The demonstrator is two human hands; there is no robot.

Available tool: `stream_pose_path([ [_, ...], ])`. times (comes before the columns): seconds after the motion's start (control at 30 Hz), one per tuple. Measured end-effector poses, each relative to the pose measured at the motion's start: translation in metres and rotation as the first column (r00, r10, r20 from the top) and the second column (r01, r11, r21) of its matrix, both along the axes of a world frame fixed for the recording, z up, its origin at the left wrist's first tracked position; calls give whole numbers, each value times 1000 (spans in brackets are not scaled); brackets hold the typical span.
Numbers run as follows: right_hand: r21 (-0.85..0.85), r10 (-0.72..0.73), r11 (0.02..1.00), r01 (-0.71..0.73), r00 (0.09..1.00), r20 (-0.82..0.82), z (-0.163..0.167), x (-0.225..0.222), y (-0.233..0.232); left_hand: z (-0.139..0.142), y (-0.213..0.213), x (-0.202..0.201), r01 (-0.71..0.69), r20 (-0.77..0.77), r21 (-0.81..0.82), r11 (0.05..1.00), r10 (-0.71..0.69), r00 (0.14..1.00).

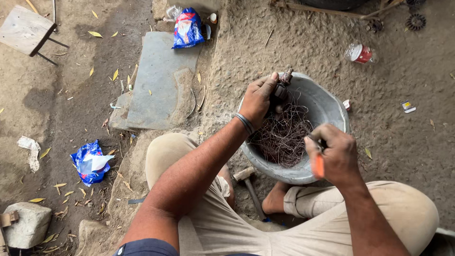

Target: The person sits on the ground and uses scissors to strip copper wire from a small metal component. They repeatedly cut and pull the wire, dropping the stripped pieces into a metal bucket placed between their legs.

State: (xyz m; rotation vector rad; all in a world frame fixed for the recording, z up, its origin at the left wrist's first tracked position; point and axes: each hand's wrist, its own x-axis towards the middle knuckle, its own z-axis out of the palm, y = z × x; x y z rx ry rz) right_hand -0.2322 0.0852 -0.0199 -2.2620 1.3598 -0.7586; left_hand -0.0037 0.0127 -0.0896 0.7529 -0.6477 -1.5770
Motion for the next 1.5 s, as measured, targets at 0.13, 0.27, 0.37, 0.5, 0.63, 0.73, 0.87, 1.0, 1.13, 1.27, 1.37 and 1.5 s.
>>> stream_pose_path([
  [0.13, 139, -44, 990, 35, 997, 64, 12, -6, -7, 0, -2, 8, -136, 222, -79, 988, 150, 963],
  [0.27, 281, -172, 958, 56, 898, 405, 18, -38, -11, 9, 9, 12, 9, -41, 87, 996, -5, 999],
  [0.37, 309, -287, 939, 151, 838, 464, 12, -44, -8, 15, 20, 5, 58, -16, 66, 996, -58, 998],
  [0.5, 306, -220, 948, 90, 878, 425, 3, -24, 1, 11, 21, -15, 116, 62, -55, 992, -113, 992],
  [0.63, 255, -70, 966, -33, 921, 384, 2, 1, 9, 0, 27, -22, 239, 363, -228, 944, -145, 920],
  [0.73, 215, -50, 976, -14, 956, 290, 5, 7, 7, 1, 31, -18, 294, 389, -194, 936, -202, 899],
  [0.87, 149, -95, 987, 58, 962, 258, 7, 5, 4, 15, 35, -23, 316, 214, -94, 944, -291, 933],
  [1.0, 102, -102, 992, 74, 949, 299, 9, 4, 7, 27, 35, -26, 351, 29, 21, 936, -351, 936],
  [1.13, 145, -49, 989, 5, 953, 299, 13, 9, 14, 24, 31, -24, 271, 2, 39, 962, -271, 963],
  [1.27, 117, 115, 982, -145, 965, 236, 13, 22, 23, 12, 31, -25, 57, -44, 139, 989, -51, 998],
  [1.37, 70, 136, 985, -155, 965, 222, 11, 23, 20, 5, 33, -20, 33, -101, 111, 993, -22, 995],
  [1.5, 247, -115, 967, 61, 971, 209, 10, 8, 8, 3, 28, -17, 114, -282, 148, 982, -69, 957],
])
